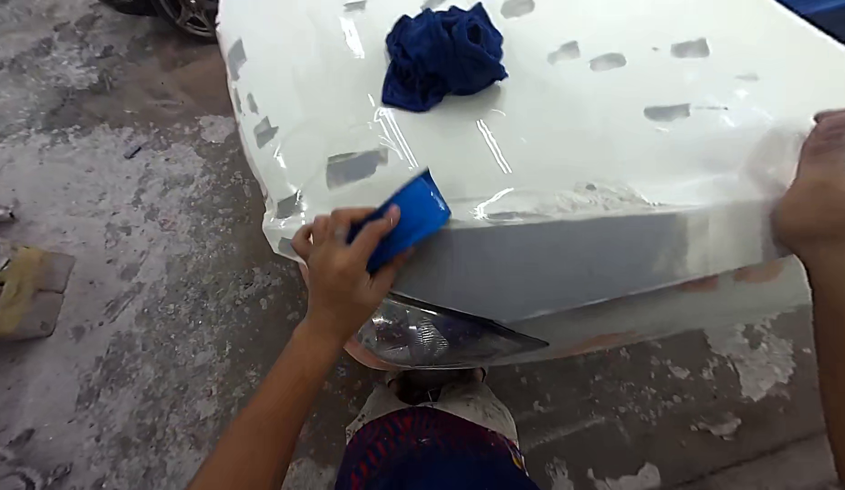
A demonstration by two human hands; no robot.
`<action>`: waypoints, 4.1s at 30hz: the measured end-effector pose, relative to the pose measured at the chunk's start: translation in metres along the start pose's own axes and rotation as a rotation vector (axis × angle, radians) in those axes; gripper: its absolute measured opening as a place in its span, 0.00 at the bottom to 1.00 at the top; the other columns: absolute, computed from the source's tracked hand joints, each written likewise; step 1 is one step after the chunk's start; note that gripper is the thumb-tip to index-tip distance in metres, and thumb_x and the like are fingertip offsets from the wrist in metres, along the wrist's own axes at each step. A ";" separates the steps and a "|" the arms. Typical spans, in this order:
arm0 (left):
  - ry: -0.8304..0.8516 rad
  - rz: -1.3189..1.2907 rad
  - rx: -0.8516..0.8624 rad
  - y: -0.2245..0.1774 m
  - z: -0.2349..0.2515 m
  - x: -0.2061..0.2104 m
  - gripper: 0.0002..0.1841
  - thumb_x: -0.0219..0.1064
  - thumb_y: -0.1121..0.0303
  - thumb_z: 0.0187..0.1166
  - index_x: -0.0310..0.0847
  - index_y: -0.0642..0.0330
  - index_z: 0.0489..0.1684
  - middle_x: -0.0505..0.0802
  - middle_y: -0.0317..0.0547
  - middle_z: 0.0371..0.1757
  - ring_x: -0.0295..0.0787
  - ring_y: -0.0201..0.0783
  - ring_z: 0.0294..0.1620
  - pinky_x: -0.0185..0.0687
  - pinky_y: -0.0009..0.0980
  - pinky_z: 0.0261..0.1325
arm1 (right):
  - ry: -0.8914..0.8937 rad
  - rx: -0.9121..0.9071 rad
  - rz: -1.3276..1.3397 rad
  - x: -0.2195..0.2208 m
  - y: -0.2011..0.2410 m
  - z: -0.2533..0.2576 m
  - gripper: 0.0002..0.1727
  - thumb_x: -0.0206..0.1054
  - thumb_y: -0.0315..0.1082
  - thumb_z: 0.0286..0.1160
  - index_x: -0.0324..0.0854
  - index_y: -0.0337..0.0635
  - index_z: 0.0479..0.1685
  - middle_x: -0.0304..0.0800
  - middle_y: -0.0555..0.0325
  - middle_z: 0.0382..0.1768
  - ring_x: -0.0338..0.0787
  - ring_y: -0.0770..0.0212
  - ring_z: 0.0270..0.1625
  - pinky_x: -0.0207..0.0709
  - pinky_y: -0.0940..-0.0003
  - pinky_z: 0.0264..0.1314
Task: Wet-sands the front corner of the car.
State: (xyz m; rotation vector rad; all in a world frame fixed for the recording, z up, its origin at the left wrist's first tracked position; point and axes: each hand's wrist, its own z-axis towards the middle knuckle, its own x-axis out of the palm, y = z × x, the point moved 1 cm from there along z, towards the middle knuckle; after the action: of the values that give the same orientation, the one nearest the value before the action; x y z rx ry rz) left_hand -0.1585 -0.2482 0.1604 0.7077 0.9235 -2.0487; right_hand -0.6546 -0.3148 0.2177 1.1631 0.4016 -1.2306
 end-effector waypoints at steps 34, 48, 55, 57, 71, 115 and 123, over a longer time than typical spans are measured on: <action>0.157 0.012 0.275 -0.172 0.065 0.077 0.26 0.71 0.48 0.76 0.83 0.38 0.75 0.86 0.47 0.66 0.79 0.50 0.61 0.64 0.58 0.65 | -0.108 -0.072 -0.063 -0.018 0.005 -0.001 0.32 0.51 0.64 0.84 0.85 0.52 0.67 0.74 0.42 0.79 0.70 0.38 0.80 0.66 0.36 0.73; 0.300 -0.104 0.417 -0.193 0.064 0.087 0.23 0.56 0.39 0.83 0.85 0.28 0.69 0.84 0.37 0.73 0.78 0.42 0.70 0.54 0.63 0.78 | 0.378 -0.995 0.035 -0.044 0.061 -0.075 0.32 0.77 0.62 0.62 0.83 0.48 0.56 0.81 0.51 0.76 0.76 0.50 0.82 0.64 0.40 0.85; 0.113 -0.232 0.211 -0.151 0.070 0.054 0.27 0.55 0.33 0.79 0.89 0.31 0.66 0.77 0.42 0.85 0.59 0.53 0.91 0.37 0.73 0.86 | 0.300 -0.952 0.102 -0.033 0.053 -0.060 0.30 0.76 0.52 0.68 0.83 0.55 0.72 0.89 0.56 0.58 0.86 0.53 0.60 0.77 0.49 0.61; 0.063 -0.154 0.079 -0.118 0.080 0.039 0.29 0.60 0.36 0.79 0.86 0.40 0.70 0.75 0.48 0.85 0.57 0.56 0.91 0.42 0.69 0.86 | 0.232 -0.840 0.047 -0.032 0.054 -0.056 0.33 0.73 0.55 0.71 0.80 0.55 0.77 0.88 0.52 0.54 0.85 0.49 0.56 0.76 0.46 0.56; 0.196 -0.106 -0.458 -0.038 0.163 0.052 0.83 0.74 0.17 0.39 0.25 0.57 0.97 0.29 0.73 0.93 0.25 0.78 0.92 0.35 0.78 0.83 | 0.296 -0.777 0.045 -0.029 0.047 -0.064 0.44 0.75 0.51 0.69 0.65 0.46 0.88 0.85 0.46 0.63 0.83 0.43 0.64 0.75 0.39 0.65; -0.078 -0.552 0.259 -0.106 0.247 -0.015 0.47 0.88 0.54 0.46 0.71 0.67 0.70 0.95 0.45 0.47 0.94 0.38 0.50 0.90 0.41 0.53 | 0.346 -1.056 0.043 0.036 0.173 -0.151 0.30 0.70 0.52 0.73 0.79 0.65 0.78 0.86 0.52 0.54 0.84 0.49 0.55 0.73 0.46 0.58; 0.333 -0.318 -0.207 0.003 0.243 0.017 0.78 0.90 0.38 0.39 0.34 0.51 0.97 0.68 0.72 0.83 0.76 0.68 0.75 0.78 0.67 0.67 | 0.272 -0.894 -0.035 0.067 0.232 -0.157 0.34 0.71 0.47 0.71 0.76 0.60 0.82 0.83 0.43 0.56 0.82 0.42 0.56 0.77 0.45 0.51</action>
State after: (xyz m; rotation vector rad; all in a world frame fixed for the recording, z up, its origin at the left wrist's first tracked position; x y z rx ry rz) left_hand -0.2060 -0.4492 0.2889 0.8462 1.4982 -2.0960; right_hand -0.3760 -0.2409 0.2087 0.5355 1.0508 -0.7619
